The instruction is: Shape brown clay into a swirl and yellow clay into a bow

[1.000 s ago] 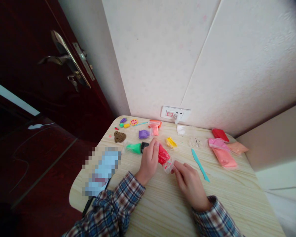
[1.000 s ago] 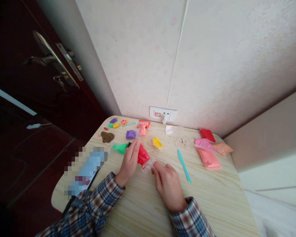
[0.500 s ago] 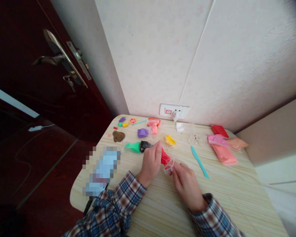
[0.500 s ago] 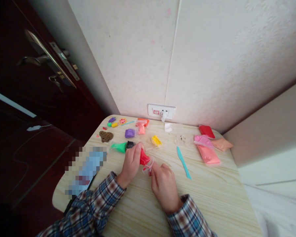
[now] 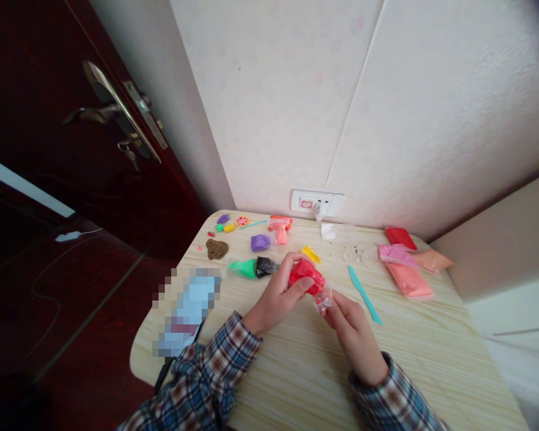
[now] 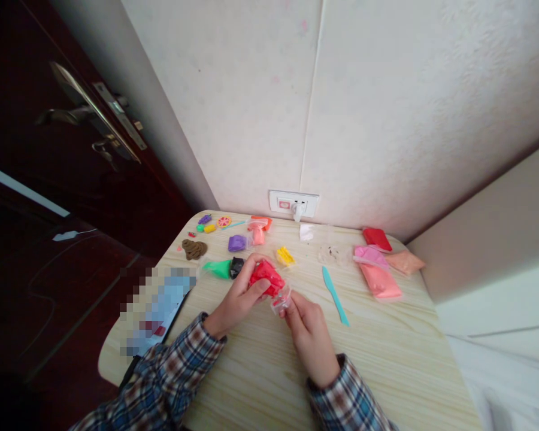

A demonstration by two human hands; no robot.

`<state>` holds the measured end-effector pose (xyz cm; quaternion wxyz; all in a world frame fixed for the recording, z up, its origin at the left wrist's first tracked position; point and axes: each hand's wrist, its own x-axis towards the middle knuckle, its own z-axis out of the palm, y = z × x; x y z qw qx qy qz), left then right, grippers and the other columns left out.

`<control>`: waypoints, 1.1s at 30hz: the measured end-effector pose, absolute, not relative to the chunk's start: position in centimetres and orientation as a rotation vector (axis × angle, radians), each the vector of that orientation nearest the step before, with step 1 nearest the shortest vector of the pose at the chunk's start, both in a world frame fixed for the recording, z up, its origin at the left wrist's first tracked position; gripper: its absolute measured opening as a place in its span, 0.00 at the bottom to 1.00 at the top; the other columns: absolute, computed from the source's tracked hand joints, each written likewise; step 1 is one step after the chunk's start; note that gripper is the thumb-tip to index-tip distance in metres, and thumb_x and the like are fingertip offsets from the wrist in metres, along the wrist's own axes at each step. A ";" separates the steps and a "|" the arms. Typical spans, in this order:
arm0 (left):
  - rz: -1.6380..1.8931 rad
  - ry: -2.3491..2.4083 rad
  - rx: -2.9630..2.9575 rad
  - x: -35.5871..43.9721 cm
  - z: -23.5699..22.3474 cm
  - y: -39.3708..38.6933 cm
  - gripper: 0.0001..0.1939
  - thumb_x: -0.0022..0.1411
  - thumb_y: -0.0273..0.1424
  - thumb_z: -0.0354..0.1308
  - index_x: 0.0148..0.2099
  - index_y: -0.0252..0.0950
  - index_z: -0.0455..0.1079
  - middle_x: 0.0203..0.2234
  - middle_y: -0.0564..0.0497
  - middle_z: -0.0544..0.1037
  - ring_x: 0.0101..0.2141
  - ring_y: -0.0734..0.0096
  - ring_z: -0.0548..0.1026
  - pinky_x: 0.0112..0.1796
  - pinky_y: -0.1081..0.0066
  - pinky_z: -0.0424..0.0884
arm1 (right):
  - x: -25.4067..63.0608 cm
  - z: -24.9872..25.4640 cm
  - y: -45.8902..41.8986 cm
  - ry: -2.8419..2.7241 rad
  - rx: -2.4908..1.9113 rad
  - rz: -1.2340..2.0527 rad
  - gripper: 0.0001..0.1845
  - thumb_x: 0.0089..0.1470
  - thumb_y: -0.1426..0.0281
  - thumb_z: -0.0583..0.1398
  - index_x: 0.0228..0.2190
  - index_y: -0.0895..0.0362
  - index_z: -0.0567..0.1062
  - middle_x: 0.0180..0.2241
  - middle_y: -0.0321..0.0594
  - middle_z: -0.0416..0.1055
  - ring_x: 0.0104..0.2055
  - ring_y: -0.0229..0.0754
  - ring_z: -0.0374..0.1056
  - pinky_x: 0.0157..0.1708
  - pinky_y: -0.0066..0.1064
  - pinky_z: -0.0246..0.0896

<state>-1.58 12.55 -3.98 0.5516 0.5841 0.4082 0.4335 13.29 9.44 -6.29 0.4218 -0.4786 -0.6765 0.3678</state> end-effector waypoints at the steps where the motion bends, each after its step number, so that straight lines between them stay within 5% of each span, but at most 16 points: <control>1: 1.035 0.990 1.407 -1.6 -3.9 12.5 0.13 0.62 0.40 0.52 0.43 0.37 0.61 0.31 0.53 0.68 0.29 0.74 0.66 0.32 0.75 0.64 | 13.3 -6.3 9.5 -1.703 -1.211 0.896 0.22 0.62 0.60 0.46 0.20 0.54 0.62 0.15 0.30 0.57 0.18 0.35 0.53 0.18 0.27 0.47; 7: 1.089 1.191 1.441 -1.2 -4.2 12.6 0.09 0.62 0.36 0.52 0.39 0.37 0.59 0.28 0.54 0.70 0.29 0.73 0.69 0.31 0.75 0.65 | 13.1 -6.8 9.4 -1.852 -1.289 0.538 0.19 0.62 0.64 0.46 0.21 0.54 0.64 0.18 0.34 0.65 0.21 0.38 0.61 0.23 0.28 0.53; 18: 1.047 1.567 1.764 -1.3 -5.2 12.6 0.10 0.65 0.39 0.47 0.41 0.38 0.61 0.24 0.53 0.72 0.25 0.69 0.70 0.27 0.73 0.59 | 12.5 -6.7 8.9 -1.947 -1.236 0.474 0.15 0.63 0.70 0.47 0.26 0.54 0.66 0.20 0.35 0.66 0.24 0.38 0.63 0.25 0.28 0.55; 28: 1.037 1.373 1.669 0.2 -6.1 11.3 0.20 0.66 0.41 0.41 0.49 0.30 0.62 0.18 0.53 0.66 0.20 0.69 0.63 0.25 0.69 0.57 | 13.7 -7.2 9.1 -1.844 -1.277 0.218 0.14 0.61 0.71 0.47 0.24 0.54 0.62 0.19 0.34 0.60 0.21 0.38 0.59 0.22 0.30 0.54; 33: 0.976 1.015 1.296 0.6 -5.5 11.1 0.19 0.66 0.47 0.39 0.38 0.37 0.60 0.11 0.62 0.57 0.12 0.78 0.55 0.16 0.75 0.53 | 13.6 -7.0 9.0 -1.829 -1.186 0.193 0.13 0.61 0.73 0.47 0.24 0.53 0.62 0.18 0.34 0.60 0.21 0.38 0.58 0.21 0.30 0.53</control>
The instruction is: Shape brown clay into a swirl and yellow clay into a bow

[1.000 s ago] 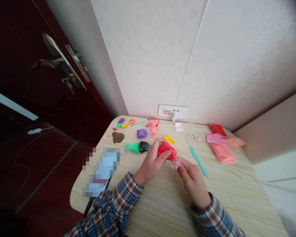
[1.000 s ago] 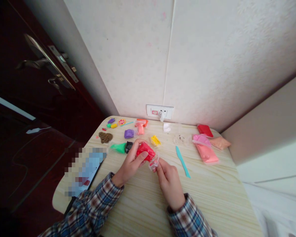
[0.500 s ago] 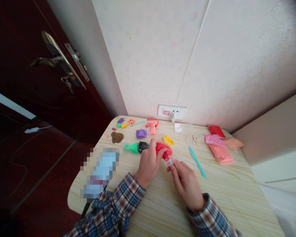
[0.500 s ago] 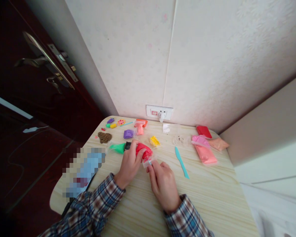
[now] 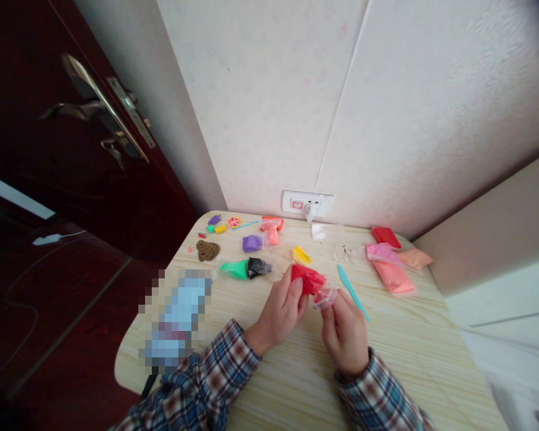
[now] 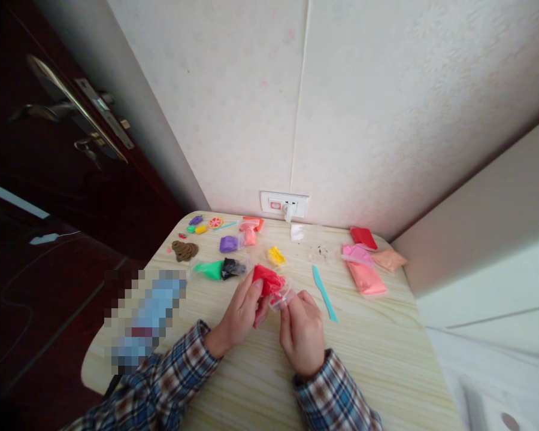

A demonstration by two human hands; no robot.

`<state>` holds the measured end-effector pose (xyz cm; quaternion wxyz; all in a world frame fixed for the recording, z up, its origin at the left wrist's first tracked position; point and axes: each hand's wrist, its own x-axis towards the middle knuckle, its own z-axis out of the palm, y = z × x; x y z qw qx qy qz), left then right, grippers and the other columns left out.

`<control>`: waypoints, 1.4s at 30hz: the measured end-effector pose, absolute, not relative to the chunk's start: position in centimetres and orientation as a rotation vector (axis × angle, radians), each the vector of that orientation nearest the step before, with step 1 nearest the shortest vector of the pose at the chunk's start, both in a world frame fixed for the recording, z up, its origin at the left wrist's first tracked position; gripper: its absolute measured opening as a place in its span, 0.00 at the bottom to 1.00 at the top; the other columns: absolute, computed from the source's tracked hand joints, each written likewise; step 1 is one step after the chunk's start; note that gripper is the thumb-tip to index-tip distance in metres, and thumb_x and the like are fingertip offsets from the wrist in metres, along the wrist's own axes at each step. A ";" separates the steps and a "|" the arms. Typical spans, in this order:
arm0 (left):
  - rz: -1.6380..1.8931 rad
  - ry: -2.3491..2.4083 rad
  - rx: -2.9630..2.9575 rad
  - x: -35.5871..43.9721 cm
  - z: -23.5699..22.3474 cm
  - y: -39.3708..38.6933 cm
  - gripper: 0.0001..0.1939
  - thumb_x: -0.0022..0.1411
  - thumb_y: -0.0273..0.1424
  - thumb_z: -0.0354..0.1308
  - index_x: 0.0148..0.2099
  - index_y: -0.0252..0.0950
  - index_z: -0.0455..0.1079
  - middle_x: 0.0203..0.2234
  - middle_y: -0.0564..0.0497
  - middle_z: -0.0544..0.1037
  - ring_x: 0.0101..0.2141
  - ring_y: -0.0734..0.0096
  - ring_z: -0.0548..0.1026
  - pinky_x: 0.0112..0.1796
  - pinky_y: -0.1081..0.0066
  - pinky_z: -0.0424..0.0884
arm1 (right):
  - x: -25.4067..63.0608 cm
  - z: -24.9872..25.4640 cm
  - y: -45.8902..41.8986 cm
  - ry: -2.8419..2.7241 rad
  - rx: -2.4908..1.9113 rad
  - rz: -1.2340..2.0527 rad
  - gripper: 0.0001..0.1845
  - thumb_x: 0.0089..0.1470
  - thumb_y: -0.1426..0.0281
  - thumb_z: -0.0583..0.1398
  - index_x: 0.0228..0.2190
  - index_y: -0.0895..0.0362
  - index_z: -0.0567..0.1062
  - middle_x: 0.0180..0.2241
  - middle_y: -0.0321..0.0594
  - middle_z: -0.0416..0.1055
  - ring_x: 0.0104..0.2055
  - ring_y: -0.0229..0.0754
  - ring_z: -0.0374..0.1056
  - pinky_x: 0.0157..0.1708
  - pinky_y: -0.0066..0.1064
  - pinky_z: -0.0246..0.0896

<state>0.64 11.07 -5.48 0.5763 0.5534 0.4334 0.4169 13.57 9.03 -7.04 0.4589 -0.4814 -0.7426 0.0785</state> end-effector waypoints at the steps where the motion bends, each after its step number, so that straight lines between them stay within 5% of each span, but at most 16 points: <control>1: 0.973 0.956 1.218 0.7 -5.4 11.1 0.19 0.65 0.48 0.40 0.35 0.38 0.58 0.11 0.64 0.55 0.11 0.79 0.54 0.15 0.77 0.52 | 13.5 -6.9 9.0 -1.826 -1.182 0.177 0.14 0.61 0.73 0.47 0.24 0.53 0.62 0.18 0.34 0.60 0.21 0.38 0.58 0.21 0.30 0.53; 12: 1.025 0.859 1.015 0.2 -5.0 12.0 0.19 0.62 0.42 0.43 0.22 0.39 0.51 0.07 0.65 0.48 0.09 0.84 0.48 0.12 0.79 0.45 | 13.8 -6.3 9.1 -1.921 -1.171 0.044 0.14 0.60 0.76 0.49 0.23 0.53 0.63 0.17 0.32 0.60 0.19 0.37 0.57 0.25 0.31 0.54; 22: 1.161 1.096 1.023 -0.4 -4.6 12.7 0.15 0.59 0.40 0.48 0.24 0.37 0.57 0.10 0.63 0.56 0.11 0.84 0.52 0.13 0.78 0.48 | 13.9 -6.1 9.5 -1.979 -1.157 0.166 0.13 0.61 0.74 0.49 0.25 0.55 0.66 0.20 0.34 0.67 0.21 0.36 0.61 0.27 0.30 0.55; 28: 1.590 1.206 0.769 -2.4 -4.1 14.7 0.17 0.60 0.36 0.47 0.21 0.38 0.50 0.10 0.63 0.51 0.12 0.84 0.50 0.15 0.79 0.47 | 14.7 -6.3 9.4 -1.950 -1.086 0.201 0.12 0.60 0.75 0.49 0.26 0.54 0.64 0.19 0.32 0.65 0.21 0.35 0.61 0.26 0.29 0.56; 36: 1.318 1.129 0.802 -2.1 -5.0 14.4 0.18 0.54 0.40 0.55 0.20 0.36 0.57 0.11 0.61 0.56 0.13 0.84 0.53 0.15 0.80 0.49 | 14.4 -7.1 9.3 -1.919 -1.080 0.205 0.09 0.59 0.76 0.51 0.40 0.55 0.67 0.26 0.35 0.70 0.26 0.37 0.65 0.29 0.30 0.61; 42: 1.187 1.132 0.857 -2.2 -5.3 14.3 0.19 0.51 0.42 0.58 0.20 0.35 0.60 0.10 0.61 0.57 0.13 0.84 0.53 0.15 0.79 0.49 | 14.0 -7.3 9.6 -1.823 -1.112 0.330 0.10 0.58 0.79 0.47 0.36 0.54 0.64 0.28 0.36 0.68 0.29 0.37 0.65 0.29 0.28 0.62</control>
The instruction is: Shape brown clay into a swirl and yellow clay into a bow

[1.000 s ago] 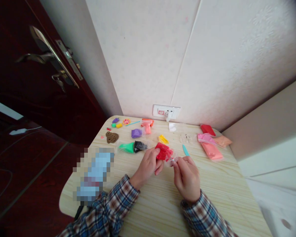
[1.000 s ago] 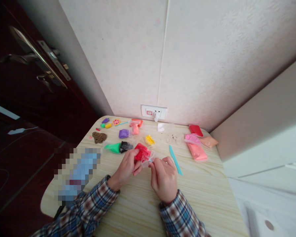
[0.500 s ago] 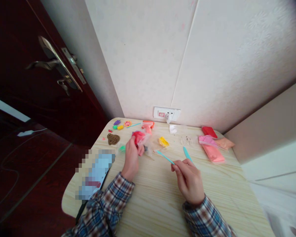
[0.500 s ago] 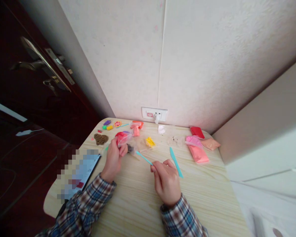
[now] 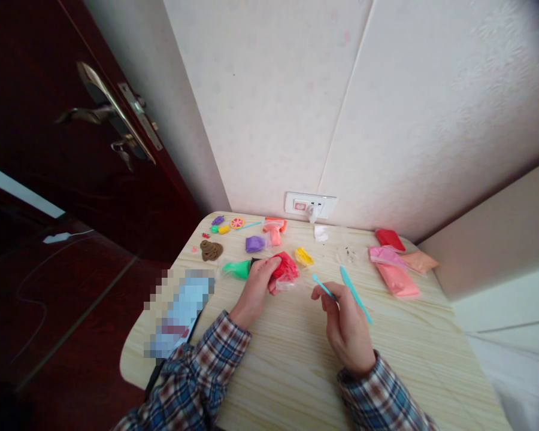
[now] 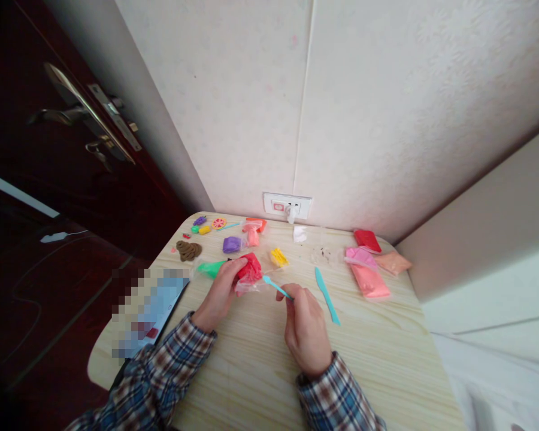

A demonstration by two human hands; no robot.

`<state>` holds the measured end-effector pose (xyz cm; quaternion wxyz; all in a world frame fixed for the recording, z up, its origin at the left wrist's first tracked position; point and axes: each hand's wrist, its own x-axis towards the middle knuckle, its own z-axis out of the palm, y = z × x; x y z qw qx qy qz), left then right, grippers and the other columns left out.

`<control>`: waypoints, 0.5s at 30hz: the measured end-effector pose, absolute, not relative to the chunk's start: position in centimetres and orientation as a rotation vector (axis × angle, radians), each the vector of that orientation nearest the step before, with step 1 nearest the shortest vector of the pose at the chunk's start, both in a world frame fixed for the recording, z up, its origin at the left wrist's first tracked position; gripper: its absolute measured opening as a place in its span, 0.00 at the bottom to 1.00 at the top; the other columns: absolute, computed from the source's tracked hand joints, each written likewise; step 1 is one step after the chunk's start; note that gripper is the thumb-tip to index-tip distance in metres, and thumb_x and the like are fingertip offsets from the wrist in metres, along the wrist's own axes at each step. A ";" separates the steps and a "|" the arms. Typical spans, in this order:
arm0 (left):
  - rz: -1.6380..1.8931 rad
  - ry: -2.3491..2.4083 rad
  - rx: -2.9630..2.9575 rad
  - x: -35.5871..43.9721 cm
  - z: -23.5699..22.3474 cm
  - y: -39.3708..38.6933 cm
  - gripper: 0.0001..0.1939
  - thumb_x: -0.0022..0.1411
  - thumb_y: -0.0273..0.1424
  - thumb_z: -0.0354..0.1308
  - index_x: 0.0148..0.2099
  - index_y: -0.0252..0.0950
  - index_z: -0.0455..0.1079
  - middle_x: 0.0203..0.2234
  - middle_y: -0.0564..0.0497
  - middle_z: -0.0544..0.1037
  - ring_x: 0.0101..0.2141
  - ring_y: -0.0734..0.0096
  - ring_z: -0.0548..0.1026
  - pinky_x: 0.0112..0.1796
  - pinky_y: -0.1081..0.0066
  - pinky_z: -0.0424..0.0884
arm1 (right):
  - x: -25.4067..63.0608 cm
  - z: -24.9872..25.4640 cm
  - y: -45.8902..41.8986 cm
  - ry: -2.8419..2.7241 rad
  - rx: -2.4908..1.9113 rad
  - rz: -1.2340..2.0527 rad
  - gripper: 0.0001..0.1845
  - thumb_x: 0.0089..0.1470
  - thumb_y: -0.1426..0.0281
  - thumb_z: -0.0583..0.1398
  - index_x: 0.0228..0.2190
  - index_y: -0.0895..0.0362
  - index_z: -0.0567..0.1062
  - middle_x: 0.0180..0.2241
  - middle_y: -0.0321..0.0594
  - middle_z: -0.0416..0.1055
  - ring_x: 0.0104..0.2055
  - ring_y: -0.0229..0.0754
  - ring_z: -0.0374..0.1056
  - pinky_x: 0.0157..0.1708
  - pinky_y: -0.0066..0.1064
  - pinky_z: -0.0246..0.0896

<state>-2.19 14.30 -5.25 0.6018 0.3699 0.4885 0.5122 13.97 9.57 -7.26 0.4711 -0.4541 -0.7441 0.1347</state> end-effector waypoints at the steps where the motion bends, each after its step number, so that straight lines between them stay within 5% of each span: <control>1: 1.147 1.133 0.901 -2.1 -5.3 14.2 0.19 0.52 0.42 0.58 0.19 0.34 0.60 0.10 0.60 0.57 0.13 0.84 0.54 0.15 0.79 0.49 | 13.8 -7.2 9.6 -1.835 -1.081 0.356 0.11 0.58 0.80 0.46 0.35 0.53 0.63 0.28 0.36 0.67 0.29 0.37 0.65 0.28 0.28 0.62; 15: 0.971 1.141 1.063 -1.3 -5.0 13.7 0.16 0.51 0.41 0.59 0.25 0.33 0.66 0.14 0.58 0.65 0.14 0.84 0.58 0.15 0.79 0.51 | 14.0 -7.5 9.6 -1.888 -1.198 0.548 0.10 0.59 0.64 0.55 0.42 0.54 0.64 0.35 0.40 0.70 0.35 0.42 0.68 0.32 0.32 0.65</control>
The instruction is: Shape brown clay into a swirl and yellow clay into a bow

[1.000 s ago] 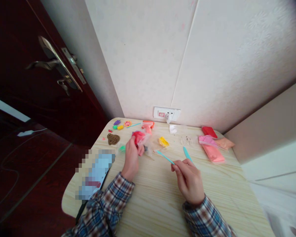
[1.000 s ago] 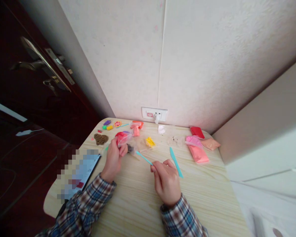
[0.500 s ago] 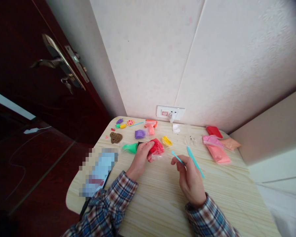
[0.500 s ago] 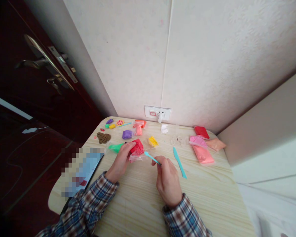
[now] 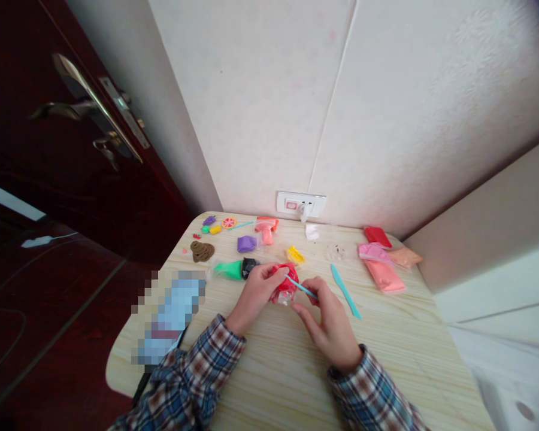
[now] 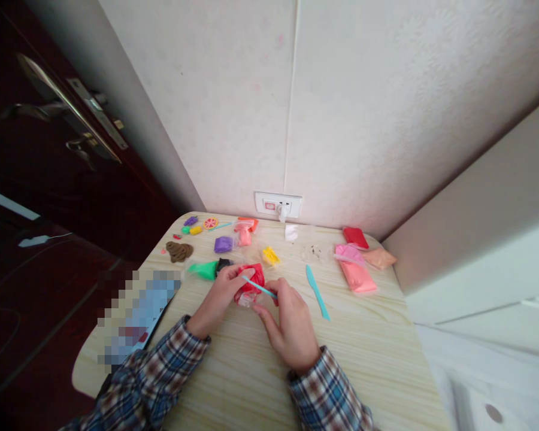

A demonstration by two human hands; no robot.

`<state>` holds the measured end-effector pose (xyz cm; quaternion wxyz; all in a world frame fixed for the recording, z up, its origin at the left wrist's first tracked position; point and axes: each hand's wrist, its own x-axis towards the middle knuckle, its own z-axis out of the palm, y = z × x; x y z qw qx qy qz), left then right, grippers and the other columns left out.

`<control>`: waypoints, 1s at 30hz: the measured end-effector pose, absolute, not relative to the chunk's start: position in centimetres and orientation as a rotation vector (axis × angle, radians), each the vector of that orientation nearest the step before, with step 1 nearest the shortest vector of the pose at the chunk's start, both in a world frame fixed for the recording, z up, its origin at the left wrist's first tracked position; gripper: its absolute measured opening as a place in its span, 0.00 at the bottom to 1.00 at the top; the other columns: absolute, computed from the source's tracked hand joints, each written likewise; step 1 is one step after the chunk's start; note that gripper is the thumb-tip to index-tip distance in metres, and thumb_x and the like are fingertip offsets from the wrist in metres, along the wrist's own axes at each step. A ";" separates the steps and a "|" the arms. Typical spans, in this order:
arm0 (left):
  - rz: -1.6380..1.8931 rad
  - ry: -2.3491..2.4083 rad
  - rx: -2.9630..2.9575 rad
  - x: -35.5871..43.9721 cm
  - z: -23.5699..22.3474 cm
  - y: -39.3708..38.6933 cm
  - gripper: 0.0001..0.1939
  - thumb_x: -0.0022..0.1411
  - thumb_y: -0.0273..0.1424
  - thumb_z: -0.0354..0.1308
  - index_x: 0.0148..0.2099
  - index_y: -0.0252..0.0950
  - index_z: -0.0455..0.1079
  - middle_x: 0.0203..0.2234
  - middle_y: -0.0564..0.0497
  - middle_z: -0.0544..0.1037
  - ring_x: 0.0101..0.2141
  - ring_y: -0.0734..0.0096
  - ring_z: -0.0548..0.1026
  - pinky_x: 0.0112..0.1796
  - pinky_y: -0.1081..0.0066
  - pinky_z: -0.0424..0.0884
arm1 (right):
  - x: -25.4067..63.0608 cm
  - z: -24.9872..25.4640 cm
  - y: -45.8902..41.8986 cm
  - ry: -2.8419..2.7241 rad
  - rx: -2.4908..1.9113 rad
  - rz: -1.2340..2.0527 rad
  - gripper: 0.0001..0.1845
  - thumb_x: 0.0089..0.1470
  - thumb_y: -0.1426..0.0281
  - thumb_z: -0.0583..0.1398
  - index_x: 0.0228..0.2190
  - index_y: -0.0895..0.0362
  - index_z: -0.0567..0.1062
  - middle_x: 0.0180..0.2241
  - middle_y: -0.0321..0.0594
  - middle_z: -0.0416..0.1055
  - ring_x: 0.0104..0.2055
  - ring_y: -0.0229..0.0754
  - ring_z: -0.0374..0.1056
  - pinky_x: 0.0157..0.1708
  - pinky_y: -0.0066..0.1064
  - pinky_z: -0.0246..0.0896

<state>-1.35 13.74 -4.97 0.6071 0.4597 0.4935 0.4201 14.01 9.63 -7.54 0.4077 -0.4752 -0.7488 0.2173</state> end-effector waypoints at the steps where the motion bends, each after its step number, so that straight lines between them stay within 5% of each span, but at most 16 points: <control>1: 0.981 1.148 1.035 -1.4 -4.9 13.7 0.16 0.50 0.41 0.59 0.25 0.33 0.66 0.15 0.57 0.66 0.14 0.83 0.59 0.15 0.79 0.51 | 14.2 -7.6 9.8 -1.827 -1.266 0.526 0.09 0.60 0.64 0.53 0.41 0.54 0.63 0.34 0.40 0.70 0.35 0.41 0.68 0.32 0.32 0.64; 12: 1.049 1.132 0.881 -1.8 -4.7 14.0 0.15 0.49 0.40 0.62 0.28 0.32 0.65 0.16 0.58 0.65 0.15 0.85 0.56 0.15 0.80 0.50 | 15.5 -9.5 11.1 -1.967 -1.748 0.249 0.10 0.58 0.76 0.48 0.35 0.57 0.68 0.32 0.43 0.67 0.36 0.45 0.64 0.37 0.37 0.59; 21: 1.057 1.079 0.936 -1.7 -5.2 14.1 0.15 0.52 0.40 0.60 0.27 0.35 0.60 0.13 0.62 0.59 0.13 0.85 0.54 0.14 0.80 0.51 | 15.1 -8.4 10.8 -1.865 -1.360 0.323 0.10 0.58 0.71 0.53 0.43 0.56 0.64 0.41 0.45 0.66 0.44 0.47 0.63 0.44 0.43 0.61; 30: 0.981 1.123 1.052 -1.3 -5.4 13.9 0.14 0.51 0.34 0.59 0.25 0.36 0.56 0.13 0.62 0.61 0.12 0.86 0.53 0.14 0.80 0.45 | 12.4 -8.1 9.6 -1.946 -1.123 0.566 0.10 0.55 0.73 0.58 0.38 0.54 0.61 0.35 0.40 0.66 0.36 0.42 0.63 0.34 0.35 0.66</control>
